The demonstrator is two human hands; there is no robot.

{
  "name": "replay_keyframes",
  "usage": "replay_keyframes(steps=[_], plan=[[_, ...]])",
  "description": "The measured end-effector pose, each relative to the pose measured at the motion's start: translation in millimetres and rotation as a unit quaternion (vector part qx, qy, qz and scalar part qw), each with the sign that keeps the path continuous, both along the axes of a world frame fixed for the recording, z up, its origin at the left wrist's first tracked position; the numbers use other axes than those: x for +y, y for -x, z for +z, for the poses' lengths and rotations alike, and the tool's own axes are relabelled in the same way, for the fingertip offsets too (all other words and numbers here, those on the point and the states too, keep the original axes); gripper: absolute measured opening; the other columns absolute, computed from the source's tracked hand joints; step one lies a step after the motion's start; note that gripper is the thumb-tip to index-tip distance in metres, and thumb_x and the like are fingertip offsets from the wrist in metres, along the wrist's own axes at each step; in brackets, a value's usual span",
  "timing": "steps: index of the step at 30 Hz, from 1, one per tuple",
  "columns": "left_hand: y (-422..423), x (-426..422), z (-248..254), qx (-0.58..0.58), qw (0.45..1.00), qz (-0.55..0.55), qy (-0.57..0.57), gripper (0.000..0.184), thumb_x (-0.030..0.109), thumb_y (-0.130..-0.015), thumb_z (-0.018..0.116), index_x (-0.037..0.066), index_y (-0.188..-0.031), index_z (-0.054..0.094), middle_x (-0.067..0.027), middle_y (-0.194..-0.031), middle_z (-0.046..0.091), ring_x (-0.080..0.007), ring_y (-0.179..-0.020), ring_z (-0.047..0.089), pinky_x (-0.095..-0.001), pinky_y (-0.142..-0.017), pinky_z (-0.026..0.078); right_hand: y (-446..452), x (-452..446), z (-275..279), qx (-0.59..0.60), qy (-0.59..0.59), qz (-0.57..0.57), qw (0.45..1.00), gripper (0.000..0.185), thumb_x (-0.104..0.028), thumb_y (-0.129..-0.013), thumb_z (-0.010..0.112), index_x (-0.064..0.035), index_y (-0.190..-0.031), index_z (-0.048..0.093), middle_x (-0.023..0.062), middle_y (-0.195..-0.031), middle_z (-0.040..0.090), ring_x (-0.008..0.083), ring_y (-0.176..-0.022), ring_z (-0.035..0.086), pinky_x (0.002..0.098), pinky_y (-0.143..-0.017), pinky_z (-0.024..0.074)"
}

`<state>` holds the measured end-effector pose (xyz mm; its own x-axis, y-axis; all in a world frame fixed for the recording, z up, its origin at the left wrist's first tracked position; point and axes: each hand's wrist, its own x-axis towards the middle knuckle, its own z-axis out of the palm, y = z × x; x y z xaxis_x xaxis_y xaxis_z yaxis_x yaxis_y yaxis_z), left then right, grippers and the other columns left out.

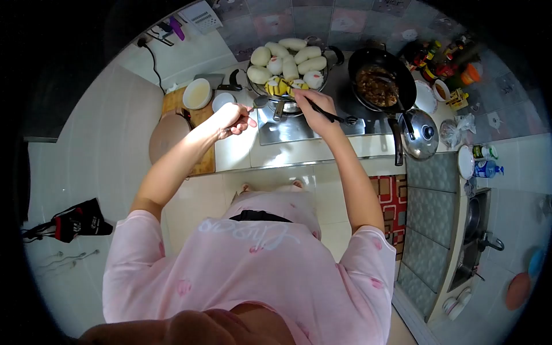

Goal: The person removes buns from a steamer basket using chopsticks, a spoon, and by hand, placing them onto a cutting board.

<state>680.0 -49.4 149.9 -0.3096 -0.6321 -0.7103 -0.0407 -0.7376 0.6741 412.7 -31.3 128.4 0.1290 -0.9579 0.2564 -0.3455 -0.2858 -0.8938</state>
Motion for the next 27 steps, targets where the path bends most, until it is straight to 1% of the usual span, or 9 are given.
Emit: replay_keyframes(steps=[4,7,8,13,16,19,22,25,27], plan=[[7.9,-8.4,1.0,-0.034,0.999,-0.002,-0.027,0.027,0.001,-0.088,0.037,0.001,-0.115,0.035,-0.0174,-0.080,0.060,-0.0090,-0.046,0.037,-0.0200,-0.033,0.025,1.7,-2.8,-7.1,-0.024,0.006,0.007,1.000,0.028,-0.020,-0.094,0.056,-0.0025,-0.113,0.067,0.0079,-0.092,0.066,0.0100,-0.078,0.061,0.0235,-0.068,0.0493],[13.9,-12.7,9.6,-0.049,0.997,0.005,-0.051,0.025,0.001,-0.090,0.036,0.000,-0.115,0.038,-0.0163,-0.081,0.059,-0.0082,-0.047,0.036,-0.0193,-0.033,0.024,0.4,-0.9,-2.6,-0.043,-0.025,-0.012,0.999,0.028,-0.022,-0.090,0.059,-0.0001,-0.106,0.067,0.0166,-0.096,0.068,0.0235,-0.084,0.067,0.0305,-0.078,0.0498],[15.9,-14.8,10.5,-0.057,0.996,0.015,-0.063,0.022,0.002,-0.092,0.035,-0.002,-0.113,0.041,-0.0160,-0.083,0.059,-0.0074,-0.048,0.035,-0.0185,-0.032,0.024,-0.1,0.1,-2.9,-0.051,-0.028,-0.010,0.998,0.027,-0.021,-0.091,0.059,-0.0002,-0.106,0.067,0.0162,-0.095,0.069,0.0228,-0.083,0.067,0.0302,-0.077,0.0499],[19.8,-29.5,13.7,-0.074,0.994,-0.001,-0.076,0.027,0.002,-0.092,0.036,-0.007,-0.118,0.040,-0.0155,-0.083,0.059,-0.0072,-0.048,0.035,-0.0178,-0.031,0.026,1.2,-0.8,-8.7,-0.062,-0.019,-0.011,0.998,0.025,-0.018,-0.091,0.058,-0.0010,-0.107,0.067,0.0148,-0.091,0.068,0.0201,-0.081,0.067,0.0293,-0.075,0.0502],[20.5,-34.7,13.3,-0.072,0.994,0.004,-0.077,0.031,0.002,-0.092,0.036,-0.007,-0.121,0.040,-0.0155,-0.083,0.059,-0.0072,-0.048,0.035,-0.0178,-0.031,0.026,6.4,-1.2,-13.3,-0.057,0.004,0.013,0.998,0.028,-0.018,-0.095,0.055,-0.0022,-0.115,0.065,0.0070,-0.088,0.065,0.0098,-0.075,0.059,0.0233,-0.068,0.0485],[21.3,-30.7,21.4,-0.074,0.995,0.000,-0.069,0.033,0.002,-0.092,0.036,-0.008,-0.123,0.039,-0.0152,-0.082,0.059,-0.0073,-0.048,0.035,-0.0178,-0.031,0.026,9.8,0.0,-10.7,-0.031,-0.012,0.022,0.999,0.030,-0.020,-0.095,0.055,-0.0020,-0.116,0.065,0.0076,-0.089,0.065,0.0097,-0.075,0.059,0.0235,-0.067,0.0484],[22.2,-27.7,30.3,-0.072,0.996,0.004,-0.058,0.034,0.002,-0.092,0.035,-0.007,-0.124,0.039,-0.0142,-0.080,0.058,-0.0072,-0.047,0.034,-0.0178,-0.032,0.026,6.9,4.5,-1.6,0.001,0.007,0.051,0.999,0.031,-0.024,-0.092,0.056,-0.0010,-0.110,0.065,0.0175,-0.098,0.067,0.0287,-0.089,0.066,0.0332,-0.080,0.0496],[21.2,-27.0,32.1,-0.060,0.996,0.008,-0.058,0.033,0.001,-0.092,0.035,-0.007,-0.124,0.039,-0.0132,-0.079,0.058,-0.0069,-0.047,0.034,-0.0178,-0.032,0.026,4.8,3.9,0.1,0.047,0.075,0.061,0.994,0.033,-0.025,-0.091,0.057,-0.0005,-0.111,0.065,0.0188,-0.099,0.067,0.0331,-0.091,0.064,0.0353,-0.082,0.0492],[20.0,-28.6,30.6,-0.048,0.997,0.008,-0.060,0.033,0.001,-0.092,0.035,-0.006,-0.124,0.039,-0.0128,-0.078,0.058,-0.0067,-0.047,0.034,-0.0176,-0.032,0.026,1.2,3.4,2.1,0.076,0.090,0.054,0.992,0.030,-0.025,-0.090,0.058,-0.0001,-0.106,0.066,0.0184,-0.096,0.066,0.0344,-0.089,0.064,0.0377,-0.079,0.0495]])
